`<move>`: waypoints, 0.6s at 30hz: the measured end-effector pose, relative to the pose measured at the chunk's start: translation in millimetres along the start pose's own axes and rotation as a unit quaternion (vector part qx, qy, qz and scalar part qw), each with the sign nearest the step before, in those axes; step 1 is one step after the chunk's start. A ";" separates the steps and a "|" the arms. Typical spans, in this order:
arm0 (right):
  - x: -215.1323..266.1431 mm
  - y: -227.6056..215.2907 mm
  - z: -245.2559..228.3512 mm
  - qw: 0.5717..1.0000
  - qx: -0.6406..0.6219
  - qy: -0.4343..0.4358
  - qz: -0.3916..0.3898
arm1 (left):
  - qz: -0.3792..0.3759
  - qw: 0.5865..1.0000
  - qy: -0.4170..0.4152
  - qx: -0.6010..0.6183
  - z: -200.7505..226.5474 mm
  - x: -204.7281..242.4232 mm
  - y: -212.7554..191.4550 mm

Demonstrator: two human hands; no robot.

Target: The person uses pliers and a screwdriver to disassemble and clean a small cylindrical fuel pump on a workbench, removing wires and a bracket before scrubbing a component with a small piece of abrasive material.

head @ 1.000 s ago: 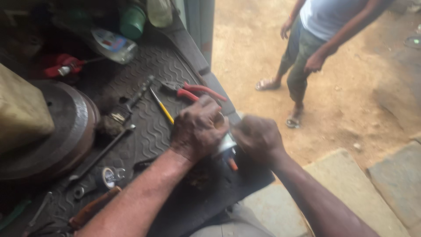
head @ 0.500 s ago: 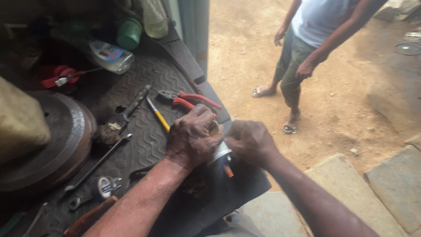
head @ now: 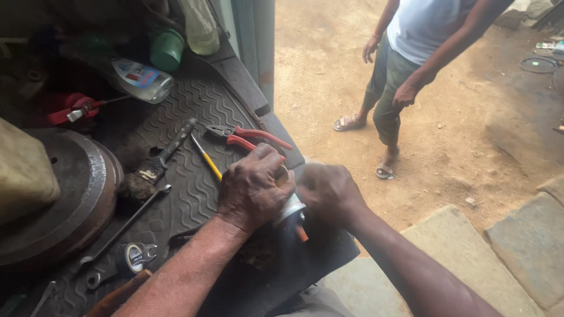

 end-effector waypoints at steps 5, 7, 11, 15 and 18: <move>14.1 7.7 -0.9 0.999 0.026 0.010 -0.045 | 0.009 0.999 0.029 0.018 4.6 10.4 0.5; 5.0 -2.7 -1.1 0.999 0.017 -0.016 0.022 | 0.013 0.999 0.038 0.019 4.8 -0.1 -1.1; 2.3 8.0 -4.0 1.000 0.004 -0.020 0.002 | 0.010 1.000 0.012 -0.009 -3.9 2.7 -4.5; 13.9 -1.8 -1.1 0.999 0.013 -0.018 0.029 | 0.011 1.000 0.027 0.004 3.2 3.5 2.5; 9.1 3.5 0.1 0.999 -0.010 0.032 -0.001 | 0.017 1.000 0.017 0.010 1.0 -0.9 -6.2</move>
Point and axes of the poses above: each hand's wrist, its own x-axis away from the middle knuckle, its own y-axis out of the palm, z = x × y, the point moved 6 cm from there along -x, towards the middle knuckle, and after that the axes turned 14 degrees about -y, right-handed, at the moved point
